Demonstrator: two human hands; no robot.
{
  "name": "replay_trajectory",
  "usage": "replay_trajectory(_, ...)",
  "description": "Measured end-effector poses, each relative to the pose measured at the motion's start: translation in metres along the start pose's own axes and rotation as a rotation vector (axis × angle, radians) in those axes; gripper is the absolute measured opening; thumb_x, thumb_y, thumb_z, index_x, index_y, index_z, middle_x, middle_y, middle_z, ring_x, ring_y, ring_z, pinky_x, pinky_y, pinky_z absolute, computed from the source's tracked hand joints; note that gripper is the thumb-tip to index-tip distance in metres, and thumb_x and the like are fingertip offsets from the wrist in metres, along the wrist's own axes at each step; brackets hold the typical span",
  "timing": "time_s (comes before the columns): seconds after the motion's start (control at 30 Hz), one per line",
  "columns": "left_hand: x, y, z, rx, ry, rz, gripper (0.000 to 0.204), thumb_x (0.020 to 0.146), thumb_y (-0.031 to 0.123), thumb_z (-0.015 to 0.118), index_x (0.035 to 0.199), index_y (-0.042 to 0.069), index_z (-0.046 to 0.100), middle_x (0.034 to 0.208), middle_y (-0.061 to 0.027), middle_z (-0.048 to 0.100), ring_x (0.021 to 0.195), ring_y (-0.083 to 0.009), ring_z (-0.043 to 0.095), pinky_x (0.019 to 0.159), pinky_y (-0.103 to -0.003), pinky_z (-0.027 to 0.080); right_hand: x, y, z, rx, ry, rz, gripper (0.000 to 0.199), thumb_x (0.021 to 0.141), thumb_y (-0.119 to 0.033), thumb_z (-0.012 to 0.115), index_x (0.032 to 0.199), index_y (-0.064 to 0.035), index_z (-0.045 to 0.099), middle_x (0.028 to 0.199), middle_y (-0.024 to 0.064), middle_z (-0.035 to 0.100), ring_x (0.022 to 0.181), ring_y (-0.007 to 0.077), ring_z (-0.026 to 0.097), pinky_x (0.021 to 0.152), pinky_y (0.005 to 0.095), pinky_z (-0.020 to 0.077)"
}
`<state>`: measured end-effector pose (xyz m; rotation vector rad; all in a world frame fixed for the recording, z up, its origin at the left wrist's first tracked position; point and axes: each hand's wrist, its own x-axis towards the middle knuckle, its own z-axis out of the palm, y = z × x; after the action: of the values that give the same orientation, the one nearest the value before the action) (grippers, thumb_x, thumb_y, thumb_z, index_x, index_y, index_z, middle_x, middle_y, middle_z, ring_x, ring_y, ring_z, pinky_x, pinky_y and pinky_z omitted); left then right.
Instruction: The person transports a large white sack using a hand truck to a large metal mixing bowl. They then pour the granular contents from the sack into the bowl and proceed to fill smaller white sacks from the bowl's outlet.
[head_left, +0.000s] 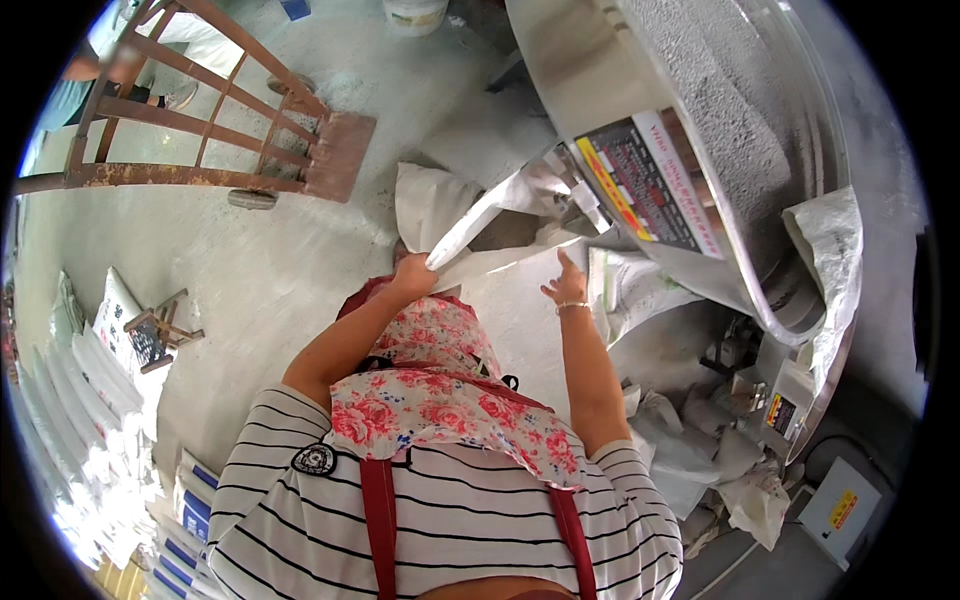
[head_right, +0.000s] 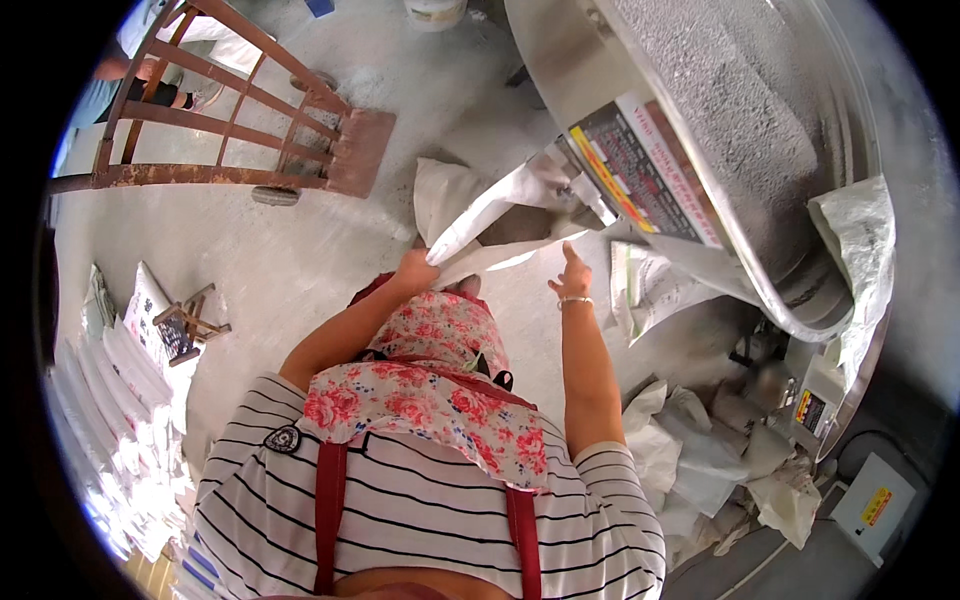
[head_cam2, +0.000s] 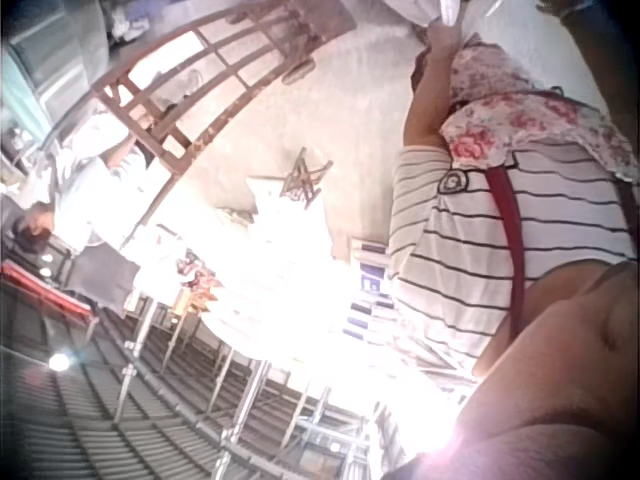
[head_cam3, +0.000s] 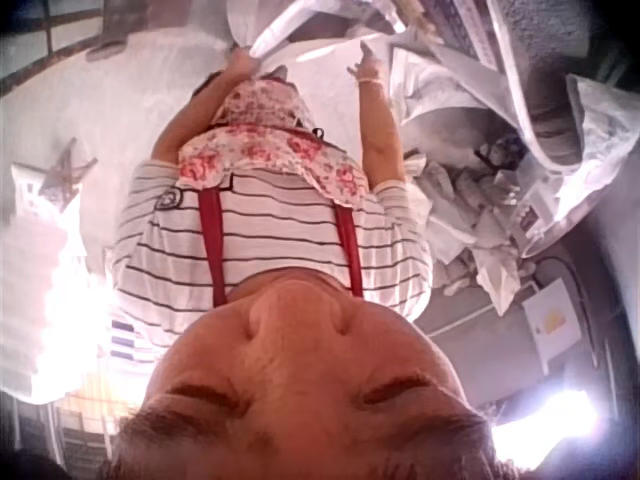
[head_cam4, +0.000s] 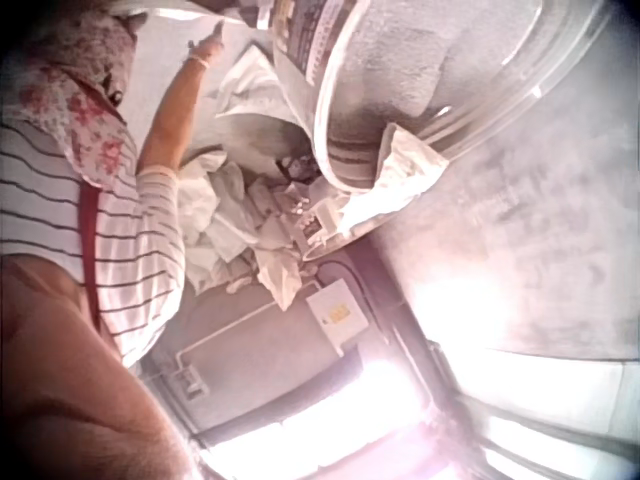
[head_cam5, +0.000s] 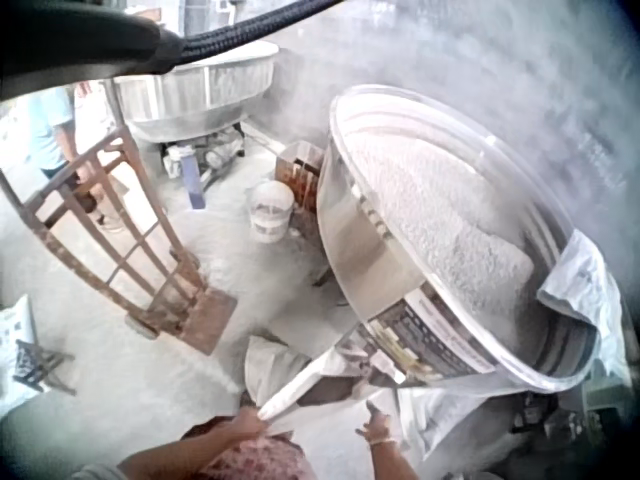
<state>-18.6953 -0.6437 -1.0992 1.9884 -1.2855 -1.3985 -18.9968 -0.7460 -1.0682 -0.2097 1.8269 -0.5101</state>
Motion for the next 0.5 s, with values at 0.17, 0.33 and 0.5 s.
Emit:
replay_trajectory(0.17, -0.032, -0.009, -0.037, 0.075, -0.109, 0.071, 0.028, 0.066, 0.013, 0.052, 0.089, 0.000, 0.062, 0.080, -0.0243, 0.060, 0.080, -0.0382, 0.059, 0.073, -0.043, 0.046, -0.018, 0.003, 0.039, 0.245, -0.010, 0.190, 0.081, 0.074, -0.035, 0.065, 0.137, -0.0122, 0.020, 0.129, 0.0323, 0.021, 0.118, 0.0453, 0.029, 0.091, 0.0614, 0.0310)
replay_trajectory(0.33, -0.040, -0.036, -0.079, 0.150, -0.203, 0.107, 0.033, 0.065, 0.012, 0.050, 0.094, 0.002, 0.062, 0.083, -0.0235, 0.061, 0.083, -0.0391, 0.058, 0.077, -0.043, 0.046, 0.009, 0.039, 0.071, 0.227, 0.018, 0.195, 0.057, 0.076, -0.018, 0.061, 0.124, -0.0012, 0.035, 0.114, 0.0304, 0.042, 0.096, 0.0457, 0.050, 0.074, 0.0568, 0.0459)
replay_trajectory(0.5, -0.051, -0.043, -0.141, 0.086, -0.252, 0.024, 0.031, 0.066, 0.013, 0.052, 0.093, 0.002, 0.063, 0.085, -0.0268, 0.060, 0.085, -0.0395, 0.058, 0.078, -0.042, 0.045, 0.043, 0.104, 0.102, 0.323, 0.273, 0.146, 0.040, 0.074, -0.018, 0.060, 0.110, -0.0025, 0.049, 0.106, 0.0137, 0.052, 0.101, 0.0301, 0.051, 0.080, 0.0455, 0.0450)
